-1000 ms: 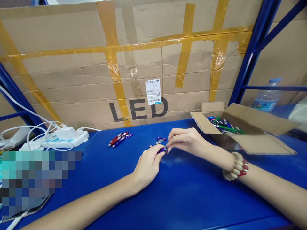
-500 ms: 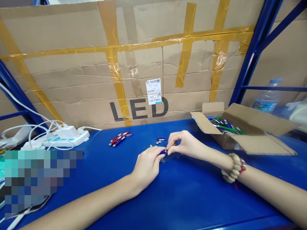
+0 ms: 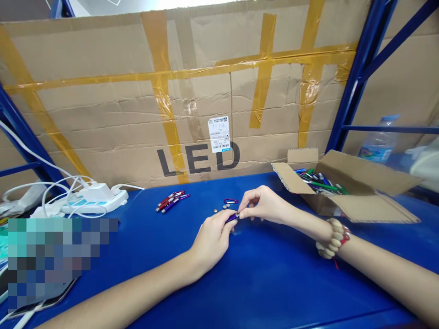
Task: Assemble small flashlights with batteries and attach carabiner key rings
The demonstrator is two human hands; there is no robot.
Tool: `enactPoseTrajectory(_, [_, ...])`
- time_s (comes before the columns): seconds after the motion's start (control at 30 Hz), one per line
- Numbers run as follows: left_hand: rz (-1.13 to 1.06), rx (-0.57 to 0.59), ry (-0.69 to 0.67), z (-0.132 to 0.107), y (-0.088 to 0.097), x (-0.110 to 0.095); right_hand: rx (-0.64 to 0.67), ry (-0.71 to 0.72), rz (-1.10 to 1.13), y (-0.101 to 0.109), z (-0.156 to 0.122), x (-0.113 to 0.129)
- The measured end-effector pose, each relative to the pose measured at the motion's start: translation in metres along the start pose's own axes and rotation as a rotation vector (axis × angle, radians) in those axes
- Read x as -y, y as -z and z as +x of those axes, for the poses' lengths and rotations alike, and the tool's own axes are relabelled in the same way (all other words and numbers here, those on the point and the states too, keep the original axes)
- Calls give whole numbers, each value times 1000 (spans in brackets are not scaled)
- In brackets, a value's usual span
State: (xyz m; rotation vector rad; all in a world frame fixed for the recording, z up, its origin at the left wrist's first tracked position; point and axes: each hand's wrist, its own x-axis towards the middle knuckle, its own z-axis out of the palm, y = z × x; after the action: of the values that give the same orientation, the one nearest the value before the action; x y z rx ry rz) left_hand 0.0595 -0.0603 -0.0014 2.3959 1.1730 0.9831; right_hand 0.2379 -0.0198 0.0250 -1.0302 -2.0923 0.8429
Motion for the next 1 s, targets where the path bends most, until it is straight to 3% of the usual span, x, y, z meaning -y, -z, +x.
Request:
enactPoseTrajectory(0.17, [9,6,0,-4,2,-1,-13,-21,28,-7,-2,1])
enactPoseTrajectory(0.33, [-12,-44,26,-6,2,0,-14,-157,163,-14,-6,9])
enactPoseTrajectory(0.5, [-41,-51,-14,-7,2,-2,67,-335,323,-13,-10,16])
enactPoseTrajectory(0.63, [-88,-71,-16,-5,4,-2,139,-395,389,-12,-10,15])
enactPoseTrajectory(0.77, [-176,-77,92,1,6,-3,60,-262,250,-12,-6,10])
enactPoseTrajectory(0.9, [-237,-92,179,7,8,-3,-205,55,-86,-7,-3,7])
enactPoseTrajectory(1.0, [-250,-38,158,9,11,-2,-255,288,-219,-4,-3,3])
